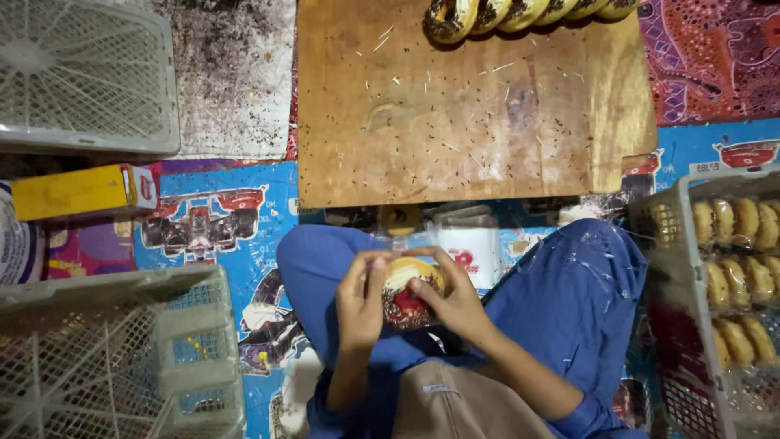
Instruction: The person sits on the floor and repeatedly picks up donuts from a wooden board, places them into clear plastic bags, and arranges the packaged donuts into a white plastic crate. The process is repeated for multiple donuts.
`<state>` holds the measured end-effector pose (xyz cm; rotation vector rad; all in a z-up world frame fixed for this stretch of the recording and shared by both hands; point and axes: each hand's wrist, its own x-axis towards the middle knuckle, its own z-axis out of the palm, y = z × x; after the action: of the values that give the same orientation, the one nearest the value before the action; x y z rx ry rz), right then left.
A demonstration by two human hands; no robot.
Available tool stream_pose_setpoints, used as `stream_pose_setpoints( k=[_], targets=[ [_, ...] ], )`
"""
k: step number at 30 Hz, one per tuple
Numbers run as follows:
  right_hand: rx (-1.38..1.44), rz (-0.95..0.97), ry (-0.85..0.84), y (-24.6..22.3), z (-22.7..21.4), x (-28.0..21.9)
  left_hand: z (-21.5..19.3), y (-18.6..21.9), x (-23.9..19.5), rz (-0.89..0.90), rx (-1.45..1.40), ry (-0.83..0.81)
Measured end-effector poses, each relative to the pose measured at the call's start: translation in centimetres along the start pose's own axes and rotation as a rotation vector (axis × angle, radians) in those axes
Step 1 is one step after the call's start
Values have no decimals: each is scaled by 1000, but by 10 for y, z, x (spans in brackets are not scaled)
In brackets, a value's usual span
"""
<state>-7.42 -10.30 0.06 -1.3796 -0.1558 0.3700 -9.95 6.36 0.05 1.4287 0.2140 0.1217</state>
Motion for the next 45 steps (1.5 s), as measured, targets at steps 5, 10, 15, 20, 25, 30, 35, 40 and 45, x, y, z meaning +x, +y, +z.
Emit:
stream_pose_setpoints(
  k=[5, 10, 15, 20, 25, 30, 35, 40, 45],
  targets=[
    [-98, 215, 84, 47, -14, -5, -5, -18, -6, -82, 190, 135],
    [-57, -12, 390, 78, -8, 39, -25, -41, 21, -237, 233, 271],
    [151, -73, 481, 119, 3, 65, -45, -54, 33, 340, 523, 409],
    [151, 168, 422, 193, 23, 25, -58, -72, 0, 40, 724, 433],
    [-53, 469, 251, 247, -2, 3, -79, -96, -8, 62, 904, 329],
    [-1030, -52, 218, 234, -139, 54, -77, -129, 47, -46, 377, 262],
    [-1471, -104, -104, 243, -200, 73, -23, -177, 114, 50, 549, 281],
    [-1476, -159, -188, 251, -195, 83, -8, -198, 122, 123, 1176, 205],
    [-1338, -177, -305, 201, -190, 77, 20, -178, 90, 367, 910, 140]
  ],
)
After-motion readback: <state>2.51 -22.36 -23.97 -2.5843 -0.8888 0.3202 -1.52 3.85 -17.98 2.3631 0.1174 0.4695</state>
